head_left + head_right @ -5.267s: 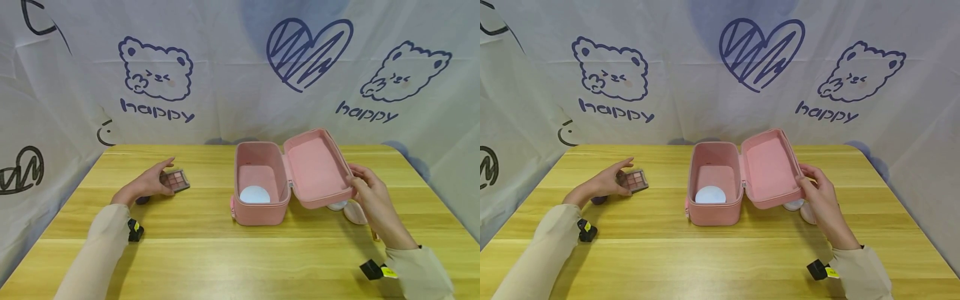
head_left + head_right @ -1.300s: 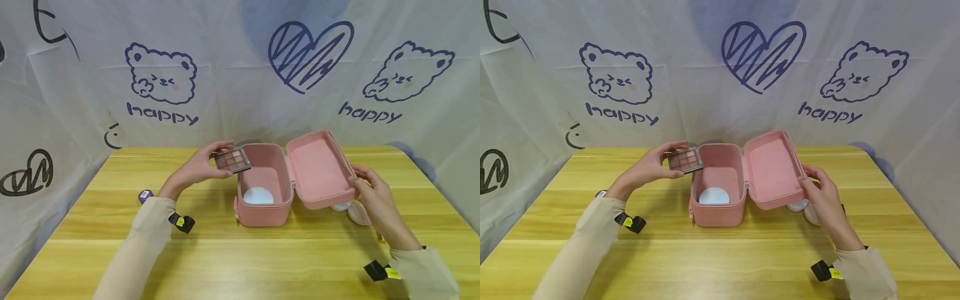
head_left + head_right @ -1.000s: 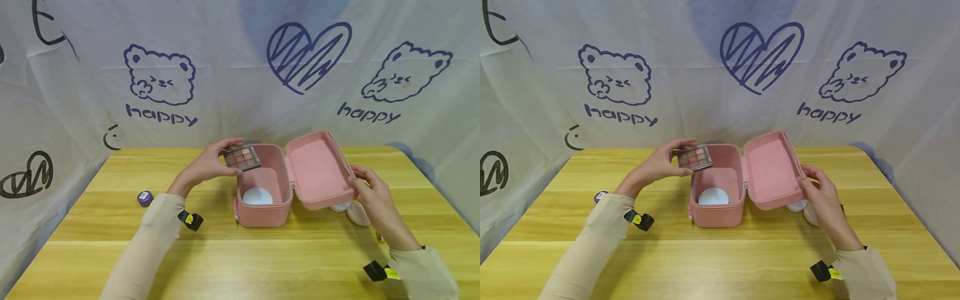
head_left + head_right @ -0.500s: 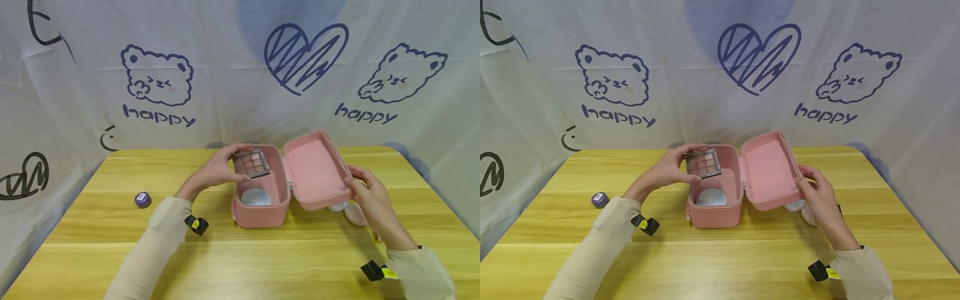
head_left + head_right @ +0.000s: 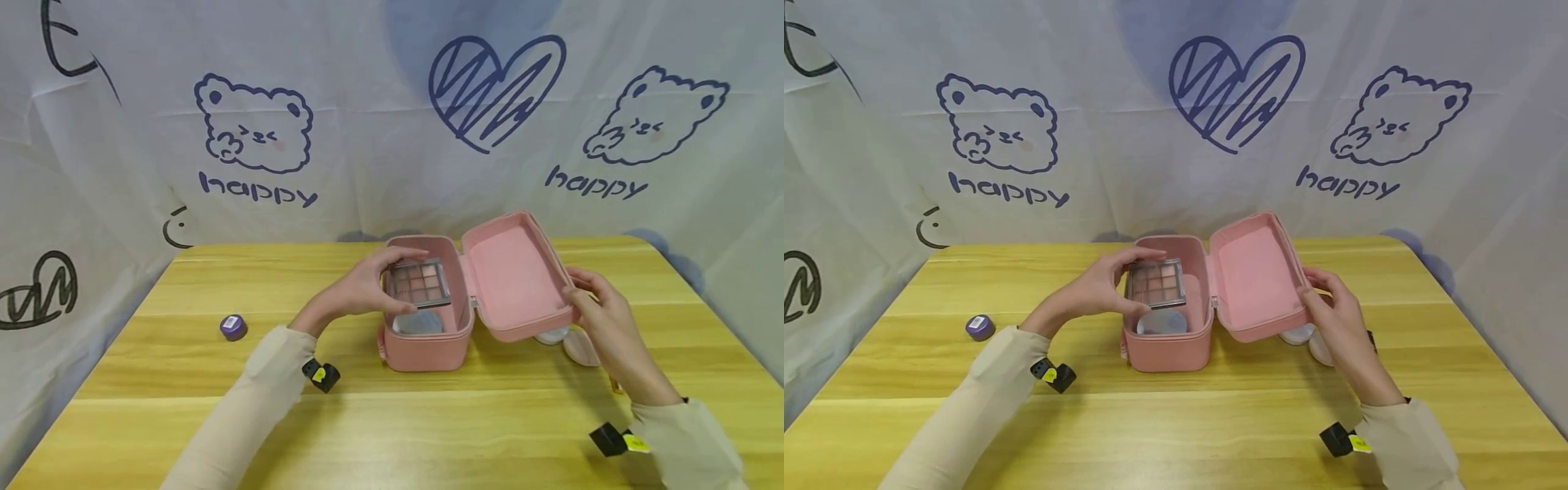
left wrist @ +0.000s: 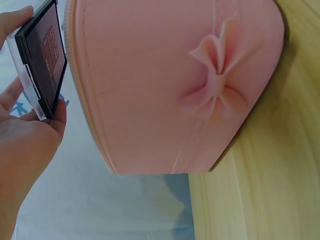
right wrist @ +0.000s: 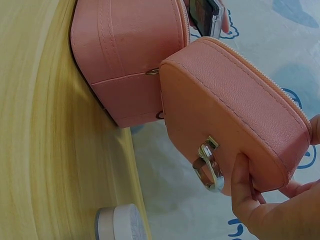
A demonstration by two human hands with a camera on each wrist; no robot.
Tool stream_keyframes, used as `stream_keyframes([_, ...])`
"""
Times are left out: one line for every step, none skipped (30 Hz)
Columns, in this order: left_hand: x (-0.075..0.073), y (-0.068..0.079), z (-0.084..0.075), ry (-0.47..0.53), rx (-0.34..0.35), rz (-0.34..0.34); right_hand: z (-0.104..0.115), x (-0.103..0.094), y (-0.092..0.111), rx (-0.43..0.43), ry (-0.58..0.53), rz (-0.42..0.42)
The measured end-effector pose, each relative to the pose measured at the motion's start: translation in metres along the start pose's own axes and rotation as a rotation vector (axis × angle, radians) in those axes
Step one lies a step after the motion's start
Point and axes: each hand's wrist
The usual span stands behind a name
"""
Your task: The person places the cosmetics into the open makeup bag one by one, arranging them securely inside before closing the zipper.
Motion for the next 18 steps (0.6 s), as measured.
stream_keyframes([0.0008,0.0009,0.0000,-0.001,0.002,0.007,0.0000,-0.0001,-0.0002,-0.002,-0.003,0.003])
stream_keyframes([0.0018,0.0016,0.0001,-0.004,0.008,0.014,-0.0002,-0.0002,-0.0003,-0.003,-0.006,0.005])
stream_keyframes([0.0027,0.0024,0.0004,-0.004,0.010,0.022,-0.0003,-0.0004,-0.0005,-0.002,-0.007,0.005])
stream_keyframes([0.0032,0.0037,0.0009,-0.004,0.012,0.029,-0.0004,-0.0002,-0.0007,0.002,-0.004,0.004])
stream_keyframes([0.0036,0.0051,0.0014,-0.004,0.011,0.035,-0.0003,0.0003,-0.0009,0.002,-0.002,0.005])
stream_keyframes([0.0041,0.0064,0.0022,-0.007,0.009,0.039,-0.0001,0.0006,-0.0009,0.002,-0.001,0.005])
stream_keyframes([0.0044,0.0073,0.0031,-0.010,0.006,0.041,0.0001,0.0008,-0.0010,0.003,-0.001,0.005])
stream_keyframes([0.0048,0.0081,0.0037,-0.011,0.003,0.042,0.0001,0.0009,-0.0011,0.004,-0.002,0.006])
stream_keyframes([0.0051,0.0089,0.0041,-0.011,-0.001,0.042,0.0001,0.0010,-0.0012,0.005,0.000,0.005])
stream_keyframes([0.0055,0.0093,0.0049,-0.013,-0.002,0.042,0.0002,0.0012,-0.0012,0.004,0.001,0.006])
stream_keyframes([0.0058,0.0097,0.0054,-0.020,-0.004,0.040,0.0002,0.0013,-0.0012,0.005,0.000,0.006])
stream_keyframes([0.0061,0.0099,0.0058,-0.023,-0.004,0.038,0.0001,0.0014,-0.0013,0.006,0.002,0.006])
stream_keyframes([0.0065,0.0100,0.0063,-0.028,-0.003,0.037,0.0000,0.0014,-0.0013,0.007,0.005,0.006])
stream_keyframes([0.0071,0.0098,0.0067,-0.029,-0.001,0.035,0.0000,0.0014,-0.0013,0.007,0.008,0.005])
stream_keyframes([0.0076,0.0096,0.0071,-0.031,0.002,0.034,-0.0002,0.0013,-0.0013,0.007,0.011,0.003])
stream_keyframes([0.0081,0.0093,0.0076,-0.036,0.005,0.032,-0.0002,0.0013,-0.0013,0.007,0.016,0.002])
stream_keyframes([0.0086,0.0091,0.0078,-0.039,0.005,0.031,-0.0003,0.0011,-0.0014,0.006,0.019,0.002])
stream_keyframes([0.0091,0.0088,0.0082,-0.039,0.006,0.030,-0.0002,0.0011,-0.0013,0.006,0.020,0.001])
Point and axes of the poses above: each hand's wrist, its own y-axis away from the middle knuckle, its own x-axis out of the palm, z = x × y, and after that the axes turned 13 degrees about -y, right-handed
